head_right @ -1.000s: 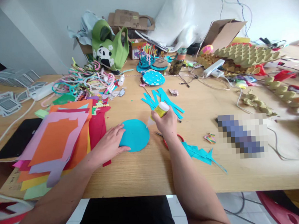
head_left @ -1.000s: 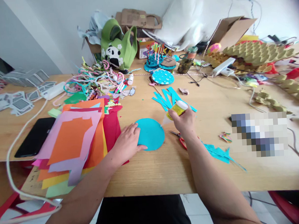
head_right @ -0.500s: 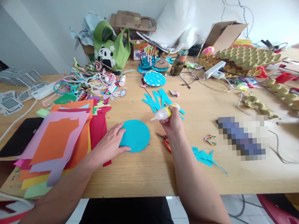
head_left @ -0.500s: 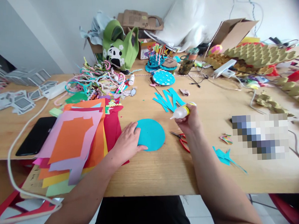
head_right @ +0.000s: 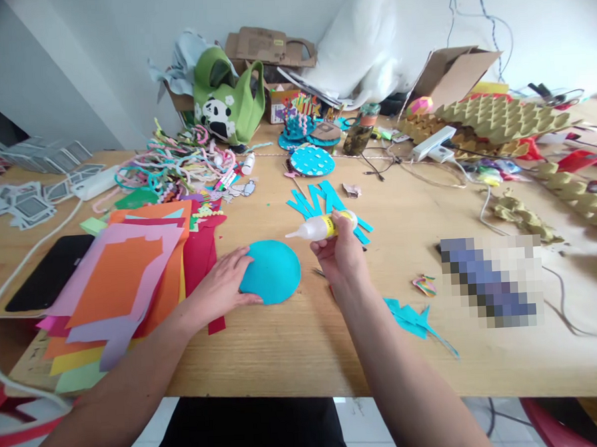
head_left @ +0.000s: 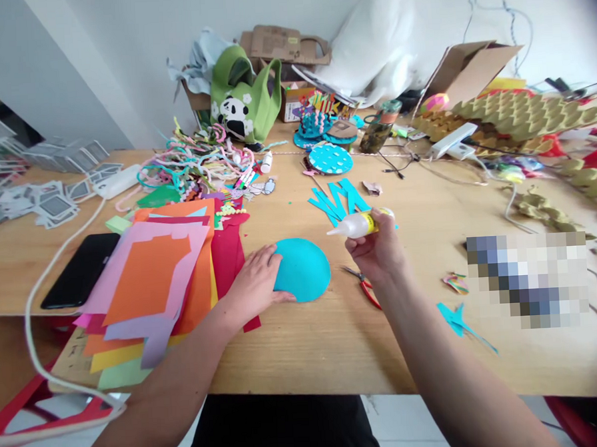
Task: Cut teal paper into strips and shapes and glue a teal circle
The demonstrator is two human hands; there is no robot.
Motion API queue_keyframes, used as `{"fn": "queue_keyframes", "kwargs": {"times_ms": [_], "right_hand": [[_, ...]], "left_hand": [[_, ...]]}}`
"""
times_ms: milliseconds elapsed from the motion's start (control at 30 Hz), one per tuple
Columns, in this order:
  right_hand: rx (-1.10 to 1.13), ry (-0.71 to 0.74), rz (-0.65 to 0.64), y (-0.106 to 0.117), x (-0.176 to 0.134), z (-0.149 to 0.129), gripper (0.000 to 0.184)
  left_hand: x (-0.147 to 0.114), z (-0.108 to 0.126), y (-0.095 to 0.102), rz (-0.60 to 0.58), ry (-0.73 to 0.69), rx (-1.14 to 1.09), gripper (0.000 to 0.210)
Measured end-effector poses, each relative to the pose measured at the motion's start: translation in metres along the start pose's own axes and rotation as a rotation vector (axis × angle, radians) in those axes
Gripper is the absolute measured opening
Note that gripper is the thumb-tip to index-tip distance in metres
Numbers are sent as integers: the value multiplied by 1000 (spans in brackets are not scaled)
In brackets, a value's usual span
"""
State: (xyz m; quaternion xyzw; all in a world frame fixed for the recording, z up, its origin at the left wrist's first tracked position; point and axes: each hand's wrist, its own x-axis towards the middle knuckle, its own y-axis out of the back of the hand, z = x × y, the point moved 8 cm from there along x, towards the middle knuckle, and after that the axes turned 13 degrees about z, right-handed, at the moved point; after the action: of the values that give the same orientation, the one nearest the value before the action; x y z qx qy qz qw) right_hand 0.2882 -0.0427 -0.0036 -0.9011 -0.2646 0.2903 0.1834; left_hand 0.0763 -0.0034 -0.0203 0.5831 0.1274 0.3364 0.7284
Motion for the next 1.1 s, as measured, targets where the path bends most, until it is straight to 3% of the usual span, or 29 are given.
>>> {"fn": "queue_keyframes", "kwargs": {"times_ms": [167, 367, 567, 833, 1100], "right_hand": [[-42, 184, -23, 6, -14, 7, 23], [-225, 350, 14, 14, -15, 22, 22], [-428, 512, -11, 13, -24, 18, 26], [-584, 627, -64, 5, -37, 22, 30], [-777, 795, -26, 3, -46, 23, 33]], "left_hand": [[3, -4, 2, -9, 23, -15, 77], [3, 7, 6, 119, 19, -54, 59], [3, 13, 3, 166, 2, -89, 46], [2, 11, -1, 137, 5, -87, 46], [1, 11, -2, 155, -12, -65, 50]]}}
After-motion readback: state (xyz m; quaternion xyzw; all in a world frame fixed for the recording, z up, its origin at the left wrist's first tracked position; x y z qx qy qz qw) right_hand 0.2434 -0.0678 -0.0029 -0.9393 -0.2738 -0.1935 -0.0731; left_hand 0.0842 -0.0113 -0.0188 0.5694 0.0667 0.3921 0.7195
